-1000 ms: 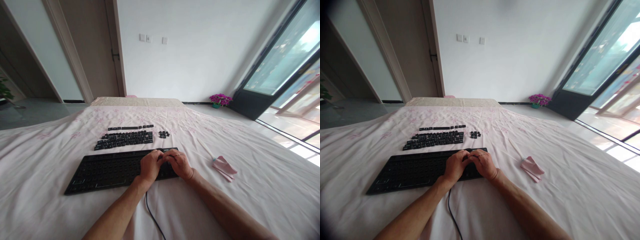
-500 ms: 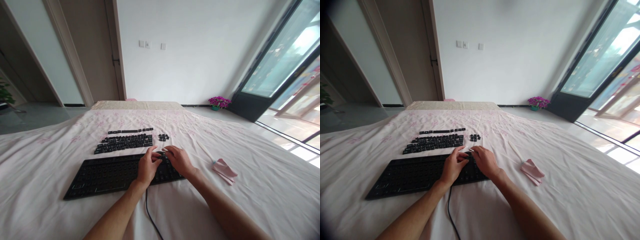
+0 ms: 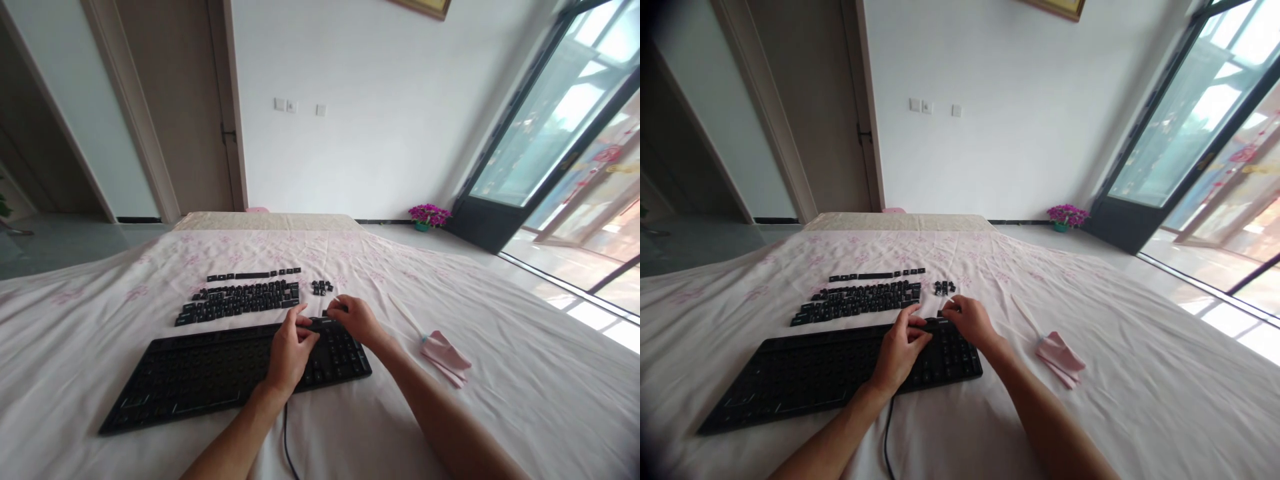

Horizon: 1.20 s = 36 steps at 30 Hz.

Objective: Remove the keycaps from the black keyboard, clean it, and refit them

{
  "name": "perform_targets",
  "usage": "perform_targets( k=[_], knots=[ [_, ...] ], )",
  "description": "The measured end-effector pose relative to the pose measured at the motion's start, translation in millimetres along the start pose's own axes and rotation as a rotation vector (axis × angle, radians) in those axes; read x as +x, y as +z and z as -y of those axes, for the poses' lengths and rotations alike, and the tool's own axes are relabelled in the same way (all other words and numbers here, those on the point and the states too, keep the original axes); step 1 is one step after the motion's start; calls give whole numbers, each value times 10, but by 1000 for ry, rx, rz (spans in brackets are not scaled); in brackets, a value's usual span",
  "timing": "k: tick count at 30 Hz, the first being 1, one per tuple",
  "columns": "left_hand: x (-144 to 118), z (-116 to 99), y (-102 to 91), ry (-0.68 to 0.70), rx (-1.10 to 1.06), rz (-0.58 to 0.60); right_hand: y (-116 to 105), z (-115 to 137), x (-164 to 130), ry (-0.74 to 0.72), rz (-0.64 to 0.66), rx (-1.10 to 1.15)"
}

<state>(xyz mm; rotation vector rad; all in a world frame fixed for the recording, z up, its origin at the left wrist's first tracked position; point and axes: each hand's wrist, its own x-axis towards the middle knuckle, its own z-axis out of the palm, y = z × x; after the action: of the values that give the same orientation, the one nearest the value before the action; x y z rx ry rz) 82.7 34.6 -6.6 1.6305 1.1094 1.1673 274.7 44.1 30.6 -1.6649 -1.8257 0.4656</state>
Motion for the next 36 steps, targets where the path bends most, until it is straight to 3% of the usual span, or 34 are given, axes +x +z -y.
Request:
perform_targets(
  k=[3,8,20,25,27,32,36],
  knots=[
    [10,-15,9,-7,33,-30,-60,-260,259,128,-134,-102],
    [9,-8,17,-5,56,-34,-2,-534,532,212,-137,-187],
    [-3,-21,-3,2,-64,-64,154,-569,618,240,-155,-200],
    [-15,-168,-74,18,-192,-92,44,-403,506,224,-182,-171],
    [-8,-218,-138,22,-177,-45,-46,-274,405,190,-171,-121],
    [-59,-227,-369,57,57,92,-222,173,-2,-85,-67,88],
    [-193,-139,-521,133,241,157,-151,468,-330,-72,33,195]
  ],
)
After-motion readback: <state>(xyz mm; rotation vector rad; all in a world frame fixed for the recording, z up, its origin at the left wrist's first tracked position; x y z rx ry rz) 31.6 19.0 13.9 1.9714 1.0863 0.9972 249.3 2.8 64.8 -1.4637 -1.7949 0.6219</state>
